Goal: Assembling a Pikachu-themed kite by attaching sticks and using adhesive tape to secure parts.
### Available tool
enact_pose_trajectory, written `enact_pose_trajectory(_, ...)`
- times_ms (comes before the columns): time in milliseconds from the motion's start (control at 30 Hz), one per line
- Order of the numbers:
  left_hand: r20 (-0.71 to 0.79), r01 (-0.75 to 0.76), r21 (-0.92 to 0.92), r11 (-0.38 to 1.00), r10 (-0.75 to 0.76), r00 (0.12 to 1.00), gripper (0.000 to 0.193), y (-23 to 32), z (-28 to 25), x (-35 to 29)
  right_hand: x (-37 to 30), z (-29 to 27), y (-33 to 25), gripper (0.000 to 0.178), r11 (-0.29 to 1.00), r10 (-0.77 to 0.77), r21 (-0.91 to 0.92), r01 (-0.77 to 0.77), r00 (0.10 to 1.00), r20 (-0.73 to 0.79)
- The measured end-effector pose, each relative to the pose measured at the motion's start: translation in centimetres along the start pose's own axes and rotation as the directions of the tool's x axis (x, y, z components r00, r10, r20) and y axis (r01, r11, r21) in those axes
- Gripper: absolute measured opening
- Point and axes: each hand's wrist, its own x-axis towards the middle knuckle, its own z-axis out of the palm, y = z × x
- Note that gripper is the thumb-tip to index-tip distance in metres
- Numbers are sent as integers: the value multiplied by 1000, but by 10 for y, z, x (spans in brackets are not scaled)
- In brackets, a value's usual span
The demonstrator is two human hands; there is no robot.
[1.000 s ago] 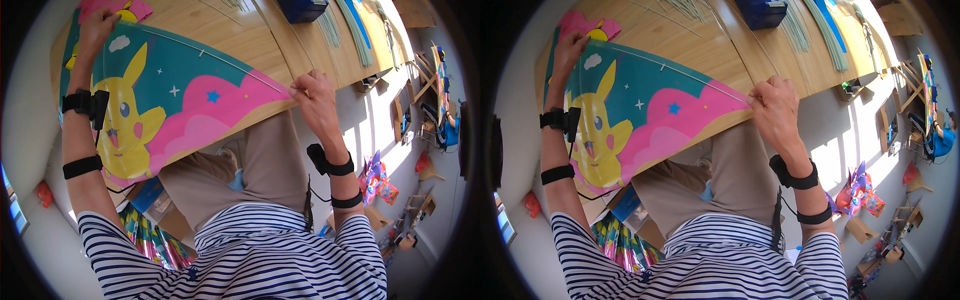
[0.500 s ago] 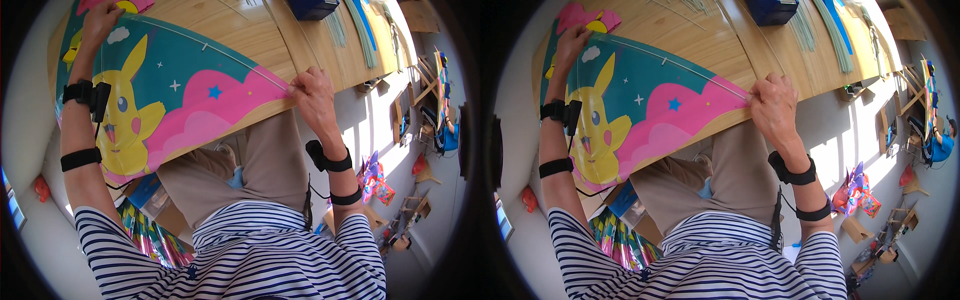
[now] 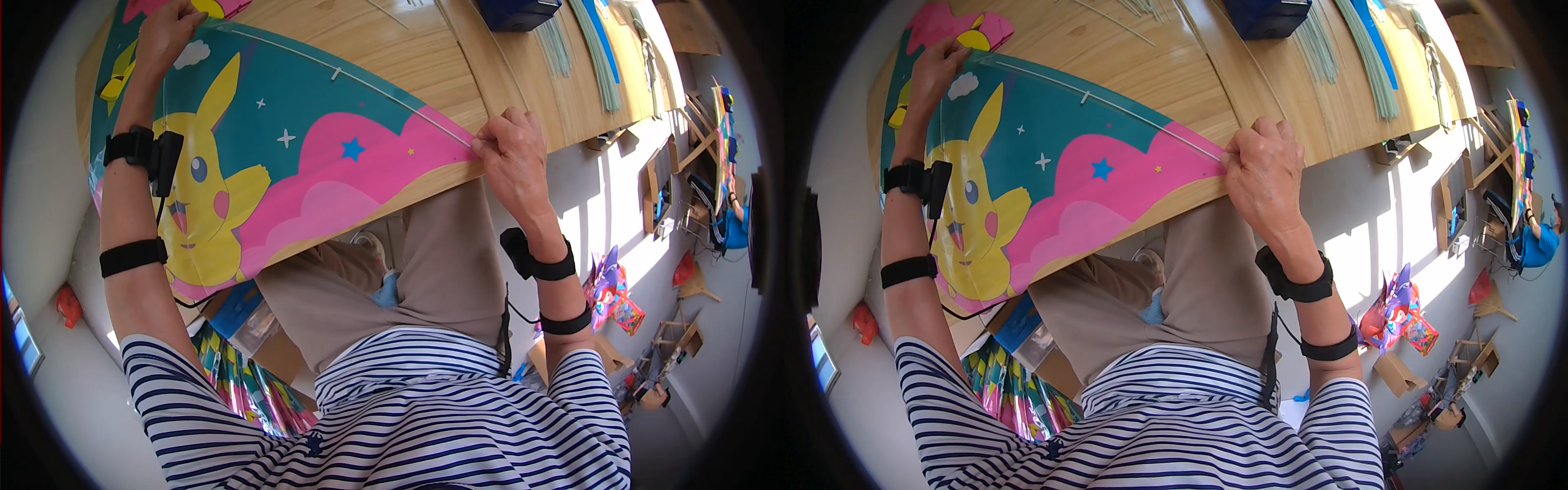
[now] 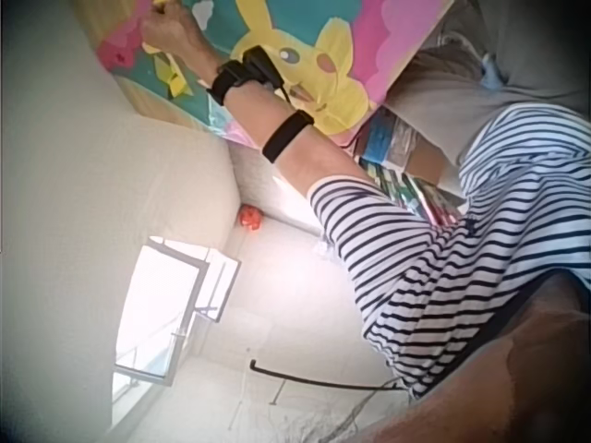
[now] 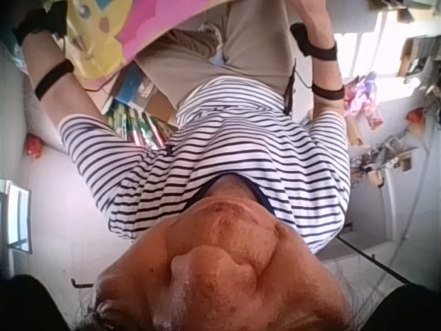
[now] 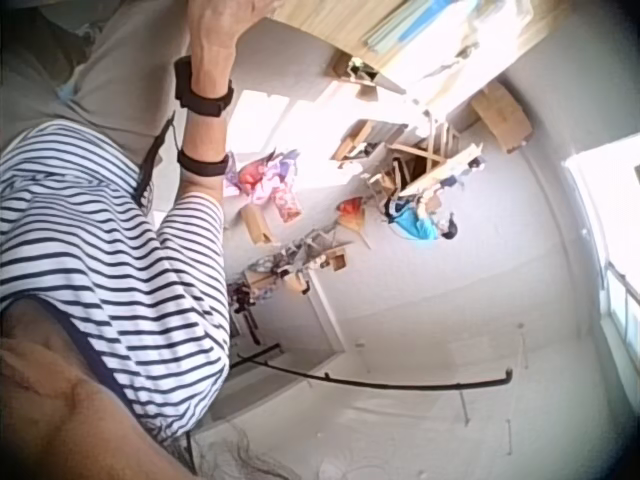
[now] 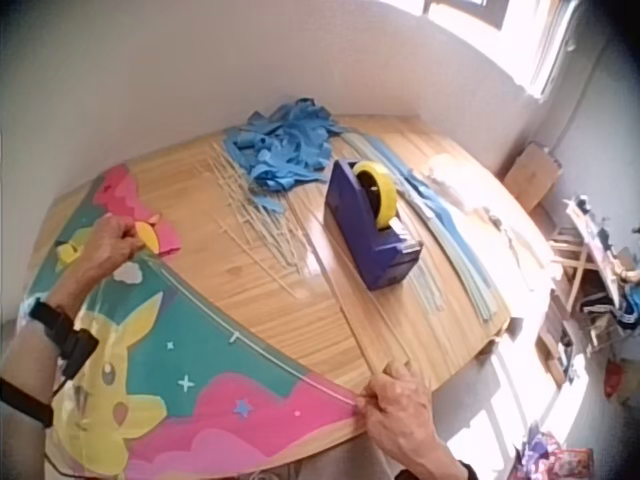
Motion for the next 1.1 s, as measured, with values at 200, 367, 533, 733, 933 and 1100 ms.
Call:
enact_pose_trajectory(200, 23, 17, -33, 999, -16, 1000, 23, -3, 4, 3, -1, 2, -1, 5, 999, -25, -38, 24, 999, -22)
enact_pose_trajectory(367, 15, 8, -14, 1000, -8, 1000, 22, 0, 4, -2, 0, 6, -2, 7, 993, -65, -97, 61, 997, -41)
enact_pose_trajectory(533, 5, 18, -68, 998, -18, 1000, 24, 13, 11, -8, -1, 7, -7, 8, 986, -84, -150, 77, 996, -39)
enact_pose_trajectory(733, -41, 4, 22, 1000, -3, 999, 22, 32, 8, -18, -1, 6, -8, 11, 990, -63, -132, 58, 997, -36)
enact_pose_trajectory(933, -52, 55, 4, 998, -55, 997, 21, 30, 12, -21, 1, 6, -9, 12, 987, -94, -135, 86, 994, -50)
enact_pose_trajectory(1100, -18, 107, -44, 993, -108, 994, 20, 36, 13, -21, 1, 6, -8, 13, 987, -96, -138, 88, 994, -53)
